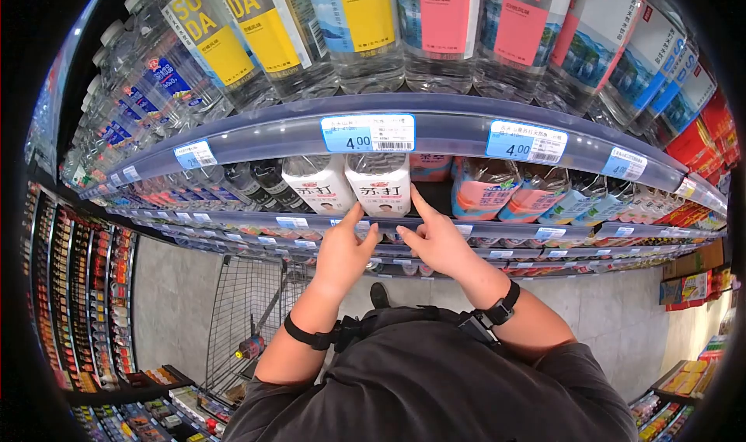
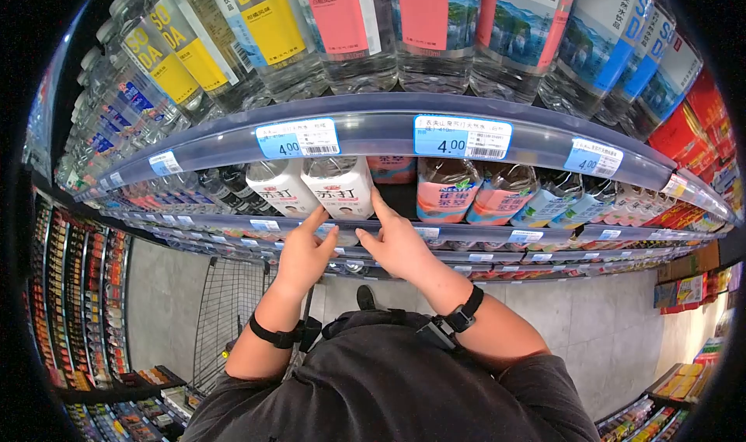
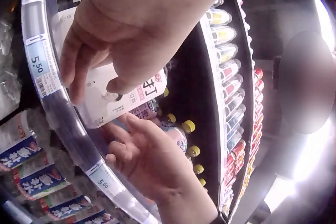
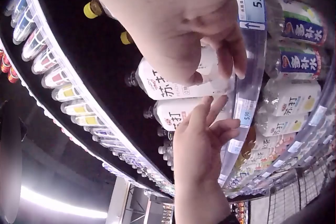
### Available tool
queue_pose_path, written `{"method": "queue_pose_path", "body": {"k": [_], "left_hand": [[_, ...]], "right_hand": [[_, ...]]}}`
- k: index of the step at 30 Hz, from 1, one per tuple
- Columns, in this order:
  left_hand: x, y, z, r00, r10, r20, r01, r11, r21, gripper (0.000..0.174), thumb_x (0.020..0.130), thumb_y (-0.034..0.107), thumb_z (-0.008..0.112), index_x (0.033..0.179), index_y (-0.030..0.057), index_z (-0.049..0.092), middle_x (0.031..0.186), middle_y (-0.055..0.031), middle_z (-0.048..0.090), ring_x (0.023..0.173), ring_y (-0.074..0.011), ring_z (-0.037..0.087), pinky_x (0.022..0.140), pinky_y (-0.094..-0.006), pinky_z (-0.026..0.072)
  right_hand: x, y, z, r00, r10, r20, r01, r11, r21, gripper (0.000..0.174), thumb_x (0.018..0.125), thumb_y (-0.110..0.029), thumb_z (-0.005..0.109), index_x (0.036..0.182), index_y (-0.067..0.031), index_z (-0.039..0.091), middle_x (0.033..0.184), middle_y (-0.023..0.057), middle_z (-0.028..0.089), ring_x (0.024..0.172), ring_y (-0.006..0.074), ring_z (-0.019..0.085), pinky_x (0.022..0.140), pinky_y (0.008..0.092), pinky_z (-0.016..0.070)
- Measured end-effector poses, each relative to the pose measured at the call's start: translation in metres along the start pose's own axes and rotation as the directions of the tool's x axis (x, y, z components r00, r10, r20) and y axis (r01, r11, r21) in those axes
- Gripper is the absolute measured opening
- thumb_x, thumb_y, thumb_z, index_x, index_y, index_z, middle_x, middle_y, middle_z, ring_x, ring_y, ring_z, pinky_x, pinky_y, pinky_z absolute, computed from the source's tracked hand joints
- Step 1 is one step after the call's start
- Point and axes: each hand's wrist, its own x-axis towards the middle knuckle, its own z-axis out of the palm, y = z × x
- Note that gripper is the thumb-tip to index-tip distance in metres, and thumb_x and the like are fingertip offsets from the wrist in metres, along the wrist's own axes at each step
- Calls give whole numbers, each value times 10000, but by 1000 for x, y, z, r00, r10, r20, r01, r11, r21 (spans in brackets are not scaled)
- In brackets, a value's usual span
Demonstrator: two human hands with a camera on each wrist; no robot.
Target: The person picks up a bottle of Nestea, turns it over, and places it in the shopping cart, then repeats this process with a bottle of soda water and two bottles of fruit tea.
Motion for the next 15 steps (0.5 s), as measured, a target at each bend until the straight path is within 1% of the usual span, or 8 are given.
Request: {"method": "queue_pose_path", "body": {"k": [2,3,5,9,11,12,14,15], "left_hand": [[-1,-2,-3,999,-20,-44,17,997,-82,478,987,129,670,1404,-76,562,1211,-230,735,636,-204,741,585,-306,568],[0,-4,-4,999,-20,-45,16,996,-83,478,987,129,670,1404,-76,562,1211,-230,735,636,-204,741,585,-306,568],[2,-11,-5,993,-67,-100,43,974,-223,395,951,184,716,1251,-70,673,914,-213,775,653,-281,761,595,-351,568],[6,-19,-8,989,-61,-132,32,977,-210,360,955,218,716,1197,-49,719,889,-225,765,623,-281,748,596,-362,565],[7,-18,-15,996,-56,-75,51,996,-69,333,959,235,697,1176,-14,743,867,-209,761,628,-290,738,621,-385,568],[7,-19,-17,995,-58,-75,52,996,-70,333,959,235,697,1176,-14,743,867,-209,761,628,-290,738,621,-385,568],[8,-20,-21,1000,15,-13,-15,1000,-4,308,952,239,688,1146,11,762,855,-187,759,647,-310,725,650,-406,570],[8,-20,-22,1000,15,-14,-15,1000,-6,308,952,239,688,1146,11,762,855,-187,759,647,-310,725,650,-406,570]], "right_hand": [[3,0,3,1000,1,-2,-1,1000,-13,906,951,-185,689,1659,-38,144,1192,292,655,679,219,668,657,363,547],[5,-2,3,1000,1,-2,-1,1000,-15,906,951,-185,689,1659,-38,144,1192,292,655,679,219,668,657,363,547],[6,-6,4,1000,11,13,-11,1000,-11,900,948,-179,693,1656,-32,156,1188,290,655,680,212,665,655,360,545],[10,-10,7,1000,0,-9,0,1000,-30,881,943,-169,698,1650,-32,192,1195,291,651,687,210,667,652,355,540],[11,-12,8,997,21,-70,-23,999,-29,838,933,-164,708,1632,-30,265,1110,283,679,673,207,676,629,348,532],[13,-11,9,997,22,-68,-24,999,-30,838,933,-164,708,1632,-30,265,1110,283,679,673,207,676,629,348,532],[16,-7,8,995,29,-95,-30,999,-13,780,936,-174,704,1604,-17,332,892,233,711,604,206,669,596,347,524],[18,-2,7,995,40,-93,-41,999,-10,728,944,-178,690,1582,-21,378,691,177,676,536,213,653,565,349,514]]}}
